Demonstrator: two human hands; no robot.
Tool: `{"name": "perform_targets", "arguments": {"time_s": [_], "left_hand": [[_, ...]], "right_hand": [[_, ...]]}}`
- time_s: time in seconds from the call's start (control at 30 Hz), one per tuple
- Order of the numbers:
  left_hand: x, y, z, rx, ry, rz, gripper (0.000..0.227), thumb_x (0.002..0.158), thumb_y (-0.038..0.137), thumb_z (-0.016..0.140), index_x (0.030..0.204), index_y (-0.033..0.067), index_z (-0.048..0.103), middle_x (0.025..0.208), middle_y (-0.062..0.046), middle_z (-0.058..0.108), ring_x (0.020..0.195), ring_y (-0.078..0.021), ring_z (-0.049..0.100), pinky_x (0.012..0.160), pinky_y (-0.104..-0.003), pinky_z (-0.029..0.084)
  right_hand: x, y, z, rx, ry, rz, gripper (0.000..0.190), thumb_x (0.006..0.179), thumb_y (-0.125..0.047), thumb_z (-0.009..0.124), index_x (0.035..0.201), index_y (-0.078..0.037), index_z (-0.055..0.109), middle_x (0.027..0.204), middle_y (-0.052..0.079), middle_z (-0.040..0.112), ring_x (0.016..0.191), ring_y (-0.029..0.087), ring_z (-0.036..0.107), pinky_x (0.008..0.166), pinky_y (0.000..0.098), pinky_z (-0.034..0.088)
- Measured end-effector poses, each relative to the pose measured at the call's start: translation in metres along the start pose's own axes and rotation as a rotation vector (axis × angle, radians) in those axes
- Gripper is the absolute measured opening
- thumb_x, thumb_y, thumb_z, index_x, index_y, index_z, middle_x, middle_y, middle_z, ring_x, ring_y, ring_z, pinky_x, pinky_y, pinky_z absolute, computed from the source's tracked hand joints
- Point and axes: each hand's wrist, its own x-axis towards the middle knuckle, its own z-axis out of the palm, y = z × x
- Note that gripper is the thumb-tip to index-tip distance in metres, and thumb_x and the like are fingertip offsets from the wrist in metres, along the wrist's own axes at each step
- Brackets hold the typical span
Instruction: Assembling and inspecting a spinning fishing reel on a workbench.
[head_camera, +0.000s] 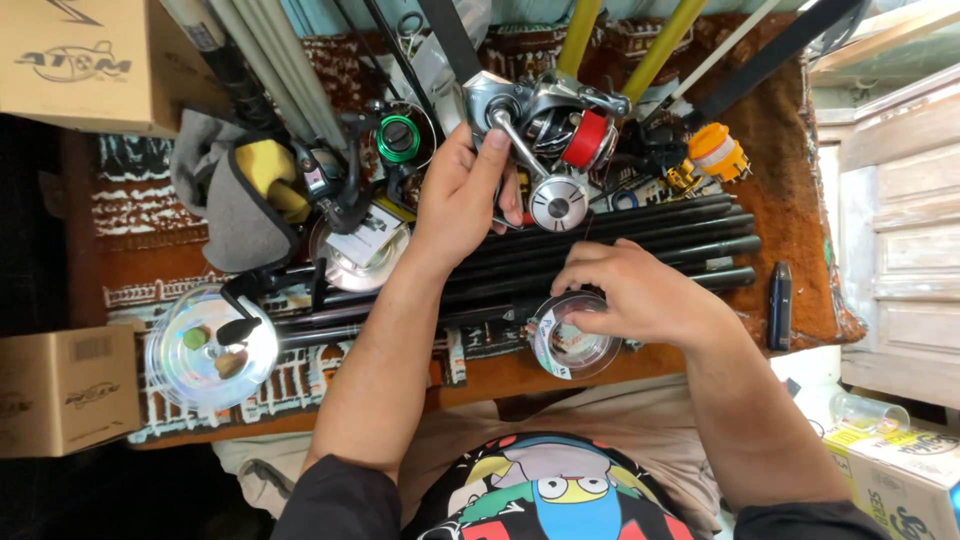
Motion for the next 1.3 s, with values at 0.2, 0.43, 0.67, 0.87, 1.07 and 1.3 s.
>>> {"name": "perform_targets", "arguments": {"time_s": [0.2, 0.43, 0.67, 0.87, 1.07, 1.3], "left_hand": [[-0.005, -0.007, -0.009, -0.033, 0.002, 0.067, 0.025, 0.11, 0.021, 0.037, 0.096, 0.0031, 0.048, 0.046, -0.01, 0.054, 0.033, -0.0195, 0.057, 0.026, -0.025, 0.045], [-0.057, 0.021, -0.001, 0.063, 0.107, 0.154, 0.023, 0.111, 0.02, 0.037, 0.1, 0.007, 0.052, 0.056, -0.006, 0.056, 0.047, -0.0117, 0.056, 0.042, -0.021, 0.046], [-0.119, 0.038, 0.018, 0.22, 0.197, 0.169, 0.033, 0.112, 0.02, 0.035, 0.087, 0.007, 0.054, 0.053, -0.005, 0.055, 0.048, -0.0138, 0.052, 0.051, -0.023, 0.045], [-0.167, 0.025, 0.042, 0.144, 0.204, 0.122, 0.027, 0.111, 0.021, 0.038, 0.093, 0.0067, 0.051, 0.052, -0.005, 0.055, 0.047, -0.0138, 0.054, 0.048, -0.024, 0.045], [-0.217, 0.03, 0.061, 0.123, 0.167, 0.071, 0.027, 0.11, 0.02, 0.041, 0.091, 0.0033, 0.052, 0.048, -0.01, 0.056, 0.043, -0.0194, 0.058, 0.044, -0.027, 0.048], [-0.263, 0.016, 0.062, 0.116, 0.256, 0.004, 0.024, 0.108, 0.02, 0.044, 0.092, 0.002, 0.05, 0.046, -0.013, 0.055, 0.039, -0.0233, 0.063, 0.04, -0.028, 0.053]], "right_hand": [[0.001, 0.007, -0.001, 0.096, 0.177, 0.063, 0.014, 0.079, -0.023, 0.079, 0.092, -0.017, 0.079, 0.076, 0.003, 0.072, 0.073, 0.028, 0.071, 0.071, 0.0381, 0.053], [0.034, 0.062, 0.013, 0.35, 0.528, 0.251, 0.022, 0.091, -0.027, 0.08, 0.109, -0.016, 0.076, 0.083, -0.005, 0.074, 0.058, 0.008, 0.061, 0.058, 0.0232, 0.046], [0.014, 0.039, 0.035, 0.359, 0.817, 0.07, 0.036, 0.089, -0.012, 0.083, 0.124, -0.011, 0.075, 0.124, 0.007, 0.068, 0.061, 0.015, 0.065, 0.057, 0.0247, 0.051], [-0.039, -0.035, 0.038, 0.149, 0.85, -0.32, 0.053, 0.089, -0.015, 0.07, 0.14, -0.003, 0.06, 0.145, 0.018, 0.055, 0.139, 0.041, 0.046, 0.119, 0.0515, 0.033], [-0.076, -0.074, 0.066, 0.454, 0.805, -0.55, 0.08, 0.085, -0.024, 0.056, 0.155, 0.009, 0.034, 0.151, 0.028, 0.052, 0.142, 0.043, 0.048, 0.128, 0.0555, 0.022], [-0.095, -0.057, 0.114, 0.298, 0.95, -0.425, 0.053, 0.088, -0.029, 0.077, 0.132, -0.002, 0.07, 0.106, 0.012, 0.07, 0.075, 0.025, 0.065, 0.074, 0.039, 0.057]]}}
